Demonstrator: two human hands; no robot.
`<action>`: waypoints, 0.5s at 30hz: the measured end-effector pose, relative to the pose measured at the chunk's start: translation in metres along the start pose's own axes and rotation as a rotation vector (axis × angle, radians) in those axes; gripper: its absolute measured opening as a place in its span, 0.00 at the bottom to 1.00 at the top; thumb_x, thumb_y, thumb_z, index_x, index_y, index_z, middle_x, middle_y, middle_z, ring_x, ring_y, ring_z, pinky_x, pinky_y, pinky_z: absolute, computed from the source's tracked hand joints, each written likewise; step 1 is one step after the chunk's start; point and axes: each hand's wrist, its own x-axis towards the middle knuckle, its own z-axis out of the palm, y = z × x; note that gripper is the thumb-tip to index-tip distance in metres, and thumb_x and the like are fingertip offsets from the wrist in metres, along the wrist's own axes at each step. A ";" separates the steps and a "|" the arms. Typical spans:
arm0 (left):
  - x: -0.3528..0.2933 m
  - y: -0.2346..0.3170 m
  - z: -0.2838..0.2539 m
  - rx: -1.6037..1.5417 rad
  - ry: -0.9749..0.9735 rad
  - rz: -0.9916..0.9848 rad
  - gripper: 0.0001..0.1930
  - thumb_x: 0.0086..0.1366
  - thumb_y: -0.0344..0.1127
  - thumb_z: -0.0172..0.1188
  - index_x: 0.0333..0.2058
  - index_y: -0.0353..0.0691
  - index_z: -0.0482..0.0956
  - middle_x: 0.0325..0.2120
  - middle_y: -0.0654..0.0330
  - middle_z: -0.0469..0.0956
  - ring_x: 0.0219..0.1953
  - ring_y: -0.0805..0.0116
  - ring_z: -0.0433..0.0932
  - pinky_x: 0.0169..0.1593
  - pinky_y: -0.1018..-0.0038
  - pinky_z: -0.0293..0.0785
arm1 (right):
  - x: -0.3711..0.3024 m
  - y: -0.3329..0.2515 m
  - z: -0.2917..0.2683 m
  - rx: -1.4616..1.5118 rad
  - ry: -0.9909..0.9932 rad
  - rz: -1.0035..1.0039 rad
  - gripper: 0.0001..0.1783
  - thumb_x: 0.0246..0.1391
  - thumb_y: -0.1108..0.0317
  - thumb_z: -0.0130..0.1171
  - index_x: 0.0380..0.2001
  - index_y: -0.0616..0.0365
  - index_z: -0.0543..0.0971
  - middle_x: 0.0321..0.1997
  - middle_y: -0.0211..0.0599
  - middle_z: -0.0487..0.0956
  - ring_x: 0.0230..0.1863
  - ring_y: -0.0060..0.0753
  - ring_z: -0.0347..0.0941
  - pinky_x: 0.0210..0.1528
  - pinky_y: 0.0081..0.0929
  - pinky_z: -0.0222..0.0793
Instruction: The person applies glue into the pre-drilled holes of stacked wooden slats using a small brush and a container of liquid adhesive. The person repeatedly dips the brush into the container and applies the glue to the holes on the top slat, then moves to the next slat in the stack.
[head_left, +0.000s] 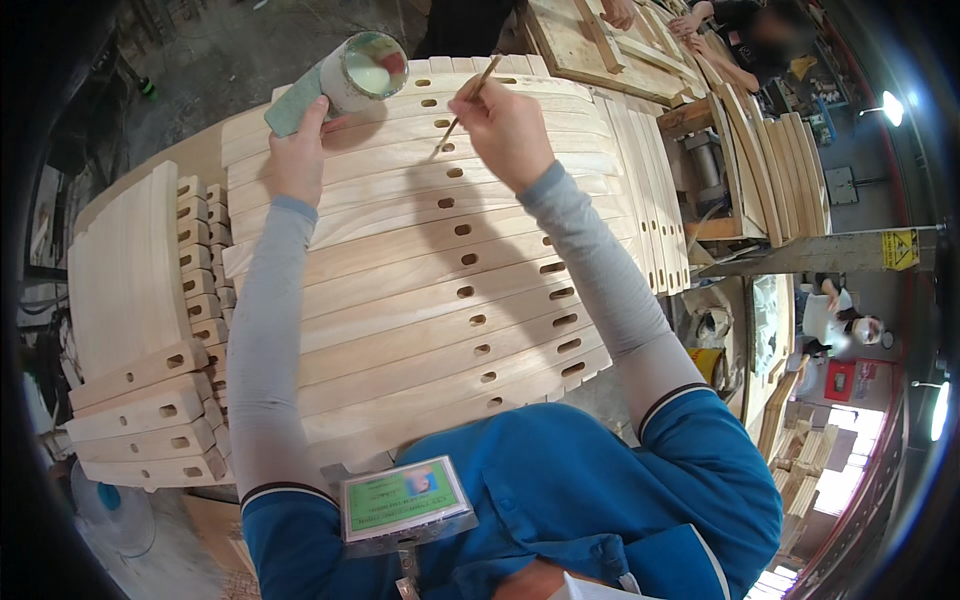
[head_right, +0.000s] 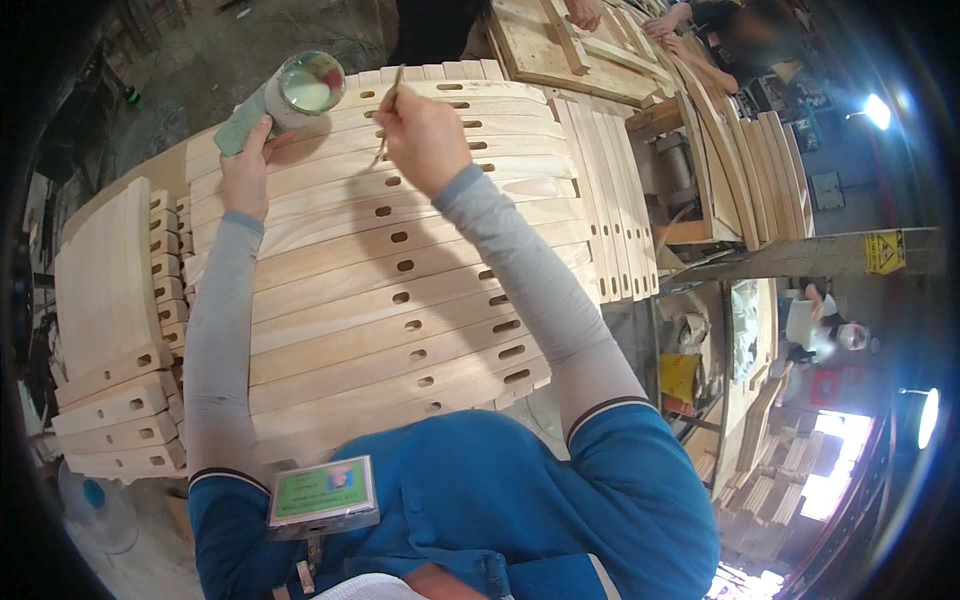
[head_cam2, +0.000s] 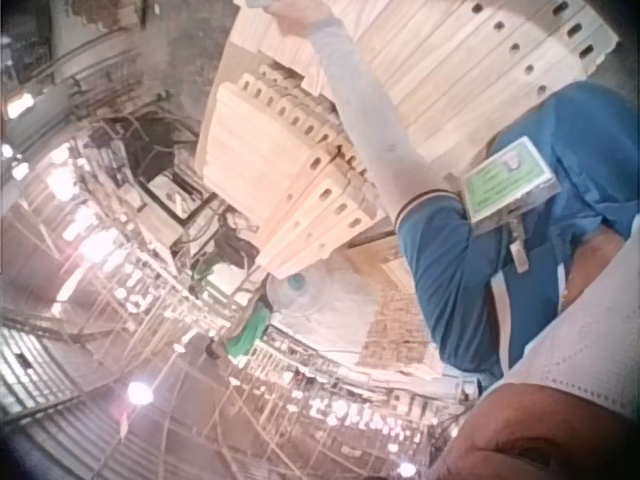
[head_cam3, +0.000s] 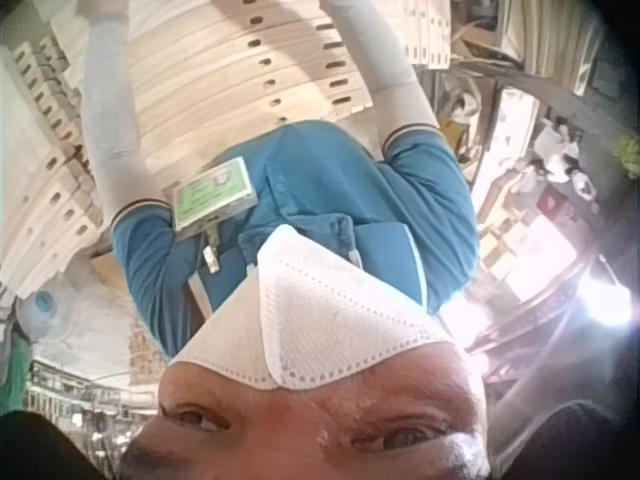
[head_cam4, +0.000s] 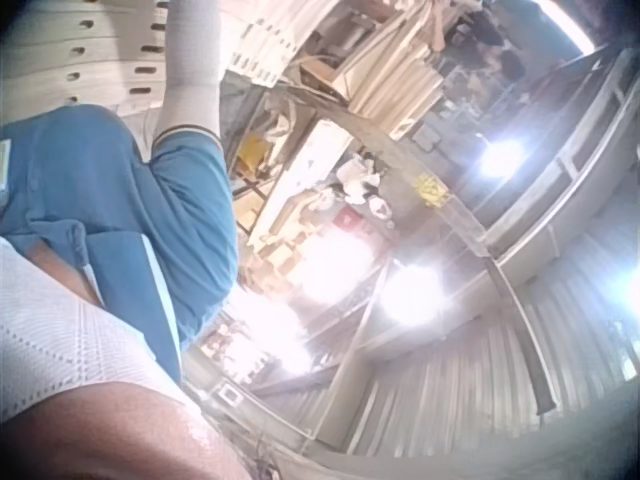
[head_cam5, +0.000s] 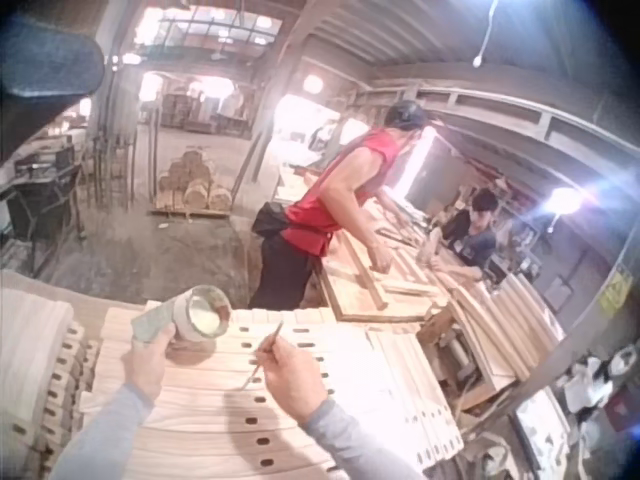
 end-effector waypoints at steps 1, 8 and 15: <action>0.000 0.004 0.003 -0.016 0.004 -0.010 0.12 0.59 0.29 0.53 0.42 0.33 0.71 0.40 0.58 0.72 0.41 0.67 0.73 0.42 0.70 0.76 | 0.006 0.003 -0.001 -0.058 0.034 -0.006 0.08 0.47 0.68 0.57 0.24 0.63 0.73 0.20 0.42 0.76 0.21 0.39 0.73 0.25 0.29 0.67; -0.042 0.053 0.014 -0.007 0.002 -0.037 0.13 0.59 0.28 0.52 0.42 0.31 0.70 0.40 0.56 0.72 0.37 0.67 0.74 0.39 0.70 0.78 | 0.006 0.017 -0.006 0.077 0.031 0.026 0.10 0.46 0.66 0.58 0.23 0.63 0.74 0.20 0.45 0.76 0.23 0.44 0.74 0.26 0.33 0.68; -0.121 0.124 0.018 0.157 -0.004 0.100 0.13 0.60 0.28 0.50 0.43 0.31 0.70 0.39 0.55 0.72 0.36 0.67 0.75 0.36 0.71 0.79 | -0.028 -0.028 -0.105 0.794 0.072 0.026 0.07 0.47 0.73 0.59 0.26 0.67 0.75 0.24 0.39 0.77 0.25 0.25 0.74 0.29 0.19 0.74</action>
